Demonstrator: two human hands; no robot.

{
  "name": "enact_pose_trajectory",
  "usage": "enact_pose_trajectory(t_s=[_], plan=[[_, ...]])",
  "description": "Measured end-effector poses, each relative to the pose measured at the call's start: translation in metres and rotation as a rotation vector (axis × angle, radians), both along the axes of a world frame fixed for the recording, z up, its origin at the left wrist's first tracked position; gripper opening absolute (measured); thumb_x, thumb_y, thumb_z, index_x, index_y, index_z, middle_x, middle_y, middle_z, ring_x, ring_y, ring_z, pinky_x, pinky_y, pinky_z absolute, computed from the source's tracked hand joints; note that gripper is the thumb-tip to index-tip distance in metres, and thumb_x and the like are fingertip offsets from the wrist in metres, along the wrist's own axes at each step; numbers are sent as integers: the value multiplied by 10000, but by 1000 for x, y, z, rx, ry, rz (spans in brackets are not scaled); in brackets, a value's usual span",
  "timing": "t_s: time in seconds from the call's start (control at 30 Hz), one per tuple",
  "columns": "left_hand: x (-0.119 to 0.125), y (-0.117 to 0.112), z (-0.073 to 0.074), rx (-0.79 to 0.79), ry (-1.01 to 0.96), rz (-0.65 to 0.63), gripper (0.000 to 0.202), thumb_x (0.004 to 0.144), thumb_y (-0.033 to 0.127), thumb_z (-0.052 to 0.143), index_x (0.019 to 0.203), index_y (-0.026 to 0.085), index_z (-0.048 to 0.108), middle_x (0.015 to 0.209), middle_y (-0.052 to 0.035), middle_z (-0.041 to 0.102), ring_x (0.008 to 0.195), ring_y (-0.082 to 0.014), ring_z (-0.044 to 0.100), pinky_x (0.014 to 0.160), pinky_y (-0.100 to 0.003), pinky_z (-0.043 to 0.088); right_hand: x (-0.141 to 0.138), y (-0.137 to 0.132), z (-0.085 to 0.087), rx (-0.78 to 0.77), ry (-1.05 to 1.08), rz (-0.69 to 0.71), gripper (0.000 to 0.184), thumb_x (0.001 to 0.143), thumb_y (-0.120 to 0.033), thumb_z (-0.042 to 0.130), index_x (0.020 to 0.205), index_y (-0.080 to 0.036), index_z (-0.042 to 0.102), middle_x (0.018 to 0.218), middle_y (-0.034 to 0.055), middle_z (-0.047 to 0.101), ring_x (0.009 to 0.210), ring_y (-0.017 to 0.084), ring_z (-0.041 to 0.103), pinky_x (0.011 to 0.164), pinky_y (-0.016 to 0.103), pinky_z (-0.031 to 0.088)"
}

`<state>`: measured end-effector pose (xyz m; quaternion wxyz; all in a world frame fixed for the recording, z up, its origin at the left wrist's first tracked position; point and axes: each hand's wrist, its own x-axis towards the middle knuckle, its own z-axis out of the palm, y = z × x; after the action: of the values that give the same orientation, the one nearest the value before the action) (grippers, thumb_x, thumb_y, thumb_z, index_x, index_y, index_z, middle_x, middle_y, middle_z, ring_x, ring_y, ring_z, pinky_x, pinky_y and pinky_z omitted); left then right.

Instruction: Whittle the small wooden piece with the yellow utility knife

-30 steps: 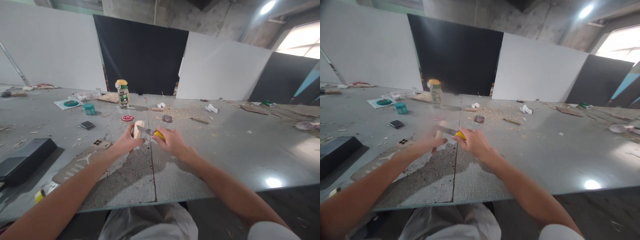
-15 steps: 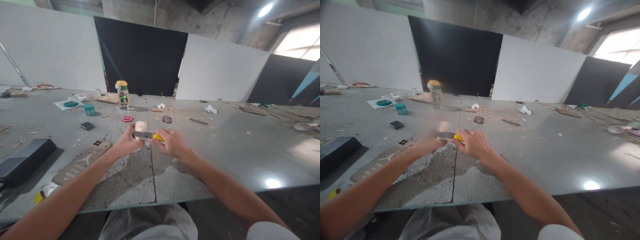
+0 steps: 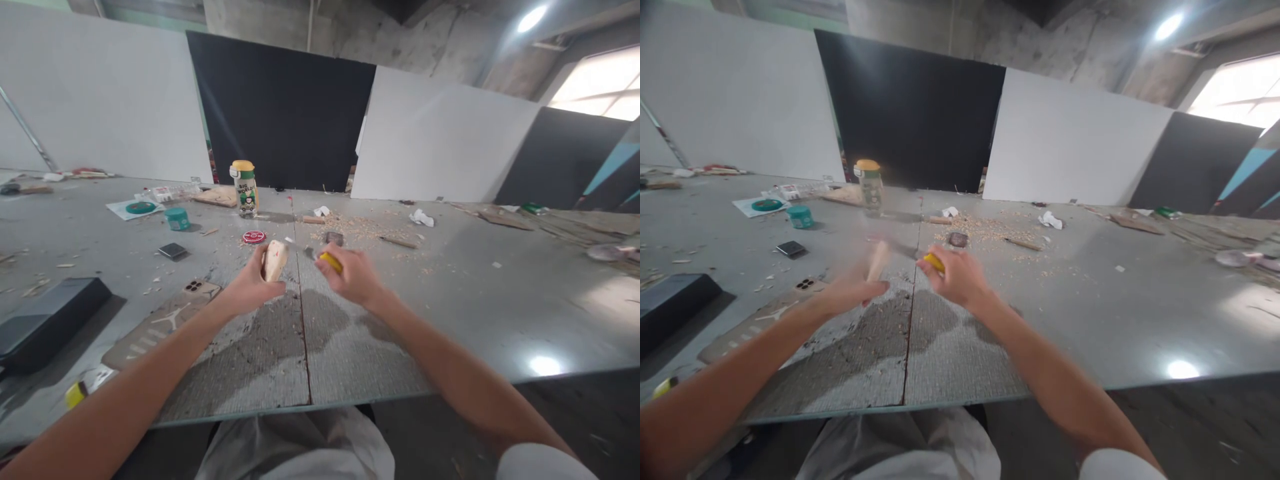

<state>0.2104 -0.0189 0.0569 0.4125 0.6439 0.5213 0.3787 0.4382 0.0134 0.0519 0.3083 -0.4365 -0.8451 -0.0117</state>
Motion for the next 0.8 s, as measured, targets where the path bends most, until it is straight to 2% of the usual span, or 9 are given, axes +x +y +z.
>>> enact_pose_trajectory(t_s=[0.07, 0.13, 0.3, 0.67, 0.8], plan=[[2, -1, 1, 17, -33, -13, 792, 608, 204, 652, 1329, 175, 326, 625, 75, 466, 454, -84, 410, 428, -224, 311, -12, -14, 0, -5, -46, 87, 396, 955, -541, 392, 859, -201, 570, 679, 2, 600, 579, 125, 484, 576, 262, 257], [3, -1, 1, 24, -64, -27, 762, 596, 194, 651, 1296, 164, 350, 620, 73, 474, 466, -89, 422, 439, -227, 322, -17, -21, 0, -5, -82, 103, 396, 954, -538, 398, 825, -201, 561, 659, -2, 581, 572, 122, 464, 574, 266, 243], [5, -2, 2, 12, -73, -34, 718, 579, 178, 641, 1246, 152, 375, 631, 63, 490, 479, -101, 441, 436, -232, 320, -17, -22, 1, -10, -105, 91, 397, 954, -536, 396, 834, -201, 571, 662, 4, 583, 578, 124, 460, 575, 272, 227], [4, -3, 3, 23, -19, -41, 788, 609, 185, 625, 1336, 144, 325, 645, 67, 484, 492, -89, 411, 453, -222, 323, -16, -21, -4, 164, -165, 4, 425, 938, -565, 418, 878, -190, 610, 718, 30, 651, 571, 133, 478, 552, 281, 183], [1, -3, 1, 17, -9, -40, 786, 606, 193, 628, 1337, 149, 342, 652, 62, 479, 495, -92, 412, 451, -224, 325, -8, -13, -1, 155, -150, -13, 451, 941, -582, 395, 903, -193, 620, 750, 33, 662, 590, 140, 507, 552, 277, 198]])
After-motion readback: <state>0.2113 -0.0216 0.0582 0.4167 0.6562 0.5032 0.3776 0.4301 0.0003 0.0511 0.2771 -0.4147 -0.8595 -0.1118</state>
